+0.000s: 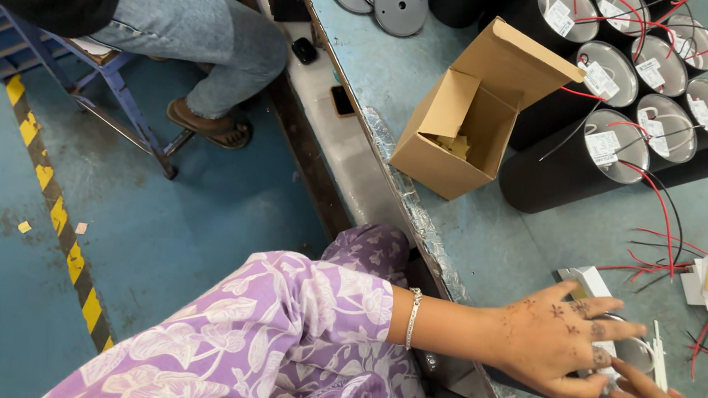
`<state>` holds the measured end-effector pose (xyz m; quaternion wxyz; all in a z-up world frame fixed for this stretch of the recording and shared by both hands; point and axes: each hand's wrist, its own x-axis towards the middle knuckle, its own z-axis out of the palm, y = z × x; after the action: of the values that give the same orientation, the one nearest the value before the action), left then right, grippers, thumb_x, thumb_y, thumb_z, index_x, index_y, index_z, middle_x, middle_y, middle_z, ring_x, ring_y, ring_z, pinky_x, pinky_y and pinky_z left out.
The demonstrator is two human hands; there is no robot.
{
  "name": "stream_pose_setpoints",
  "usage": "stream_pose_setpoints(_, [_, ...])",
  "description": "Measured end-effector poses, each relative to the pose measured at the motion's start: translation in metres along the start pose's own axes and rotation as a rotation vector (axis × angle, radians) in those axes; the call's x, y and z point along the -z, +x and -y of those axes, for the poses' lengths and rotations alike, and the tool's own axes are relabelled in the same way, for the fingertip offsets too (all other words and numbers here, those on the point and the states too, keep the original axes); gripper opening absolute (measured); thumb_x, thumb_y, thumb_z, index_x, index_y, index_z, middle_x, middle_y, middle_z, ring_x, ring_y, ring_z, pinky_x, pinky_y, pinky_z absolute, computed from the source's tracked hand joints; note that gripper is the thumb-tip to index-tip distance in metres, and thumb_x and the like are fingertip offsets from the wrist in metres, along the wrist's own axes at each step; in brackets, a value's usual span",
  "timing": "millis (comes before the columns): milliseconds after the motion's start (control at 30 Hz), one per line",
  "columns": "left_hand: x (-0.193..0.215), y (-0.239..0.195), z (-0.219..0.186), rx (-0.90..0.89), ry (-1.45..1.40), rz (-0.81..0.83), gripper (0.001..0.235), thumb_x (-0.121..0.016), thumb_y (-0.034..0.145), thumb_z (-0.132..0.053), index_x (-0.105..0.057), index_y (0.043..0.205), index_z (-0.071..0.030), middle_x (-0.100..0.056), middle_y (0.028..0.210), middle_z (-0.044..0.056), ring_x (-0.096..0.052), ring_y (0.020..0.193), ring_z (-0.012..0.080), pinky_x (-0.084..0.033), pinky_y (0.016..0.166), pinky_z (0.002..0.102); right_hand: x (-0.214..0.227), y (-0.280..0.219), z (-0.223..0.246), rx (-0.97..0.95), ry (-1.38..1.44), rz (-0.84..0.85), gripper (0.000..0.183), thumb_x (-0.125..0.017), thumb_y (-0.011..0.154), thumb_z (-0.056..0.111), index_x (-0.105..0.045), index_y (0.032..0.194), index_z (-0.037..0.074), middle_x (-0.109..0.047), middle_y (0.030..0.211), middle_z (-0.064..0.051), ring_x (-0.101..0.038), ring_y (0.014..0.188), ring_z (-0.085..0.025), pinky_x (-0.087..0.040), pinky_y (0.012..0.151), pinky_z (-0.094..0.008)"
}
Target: The person assembles cylindrical electronic components by inserting wires and small white modules into black cylinders. They use a screwdriver to secure connections and zip ties to bundle wires, then place the finished units into a blue crate.
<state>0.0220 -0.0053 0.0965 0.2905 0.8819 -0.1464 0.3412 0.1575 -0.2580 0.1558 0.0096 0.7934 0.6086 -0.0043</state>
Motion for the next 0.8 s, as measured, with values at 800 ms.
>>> stream_pose_setpoints(800, [-0.013, 0.009, 0.003, -0.302, -0.04, -0.105, 0.054, -0.052, 0.086, -0.058, -0.074, 0.071, -0.011, -0.068, 0.087, 0.004, -0.066, 0.094, 0.0249, -0.038, 0.118, 0.049, -0.028, -0.001, 0.058, -0.188, -0.068, -0.288, 0.05, -0.085, 0.064, 0.024, -0.076, 0.109, 0.007, -0.075, 0.104, -0.009, -0.073, 0.085, -0.025, -0.056, 0.091, -0.039])
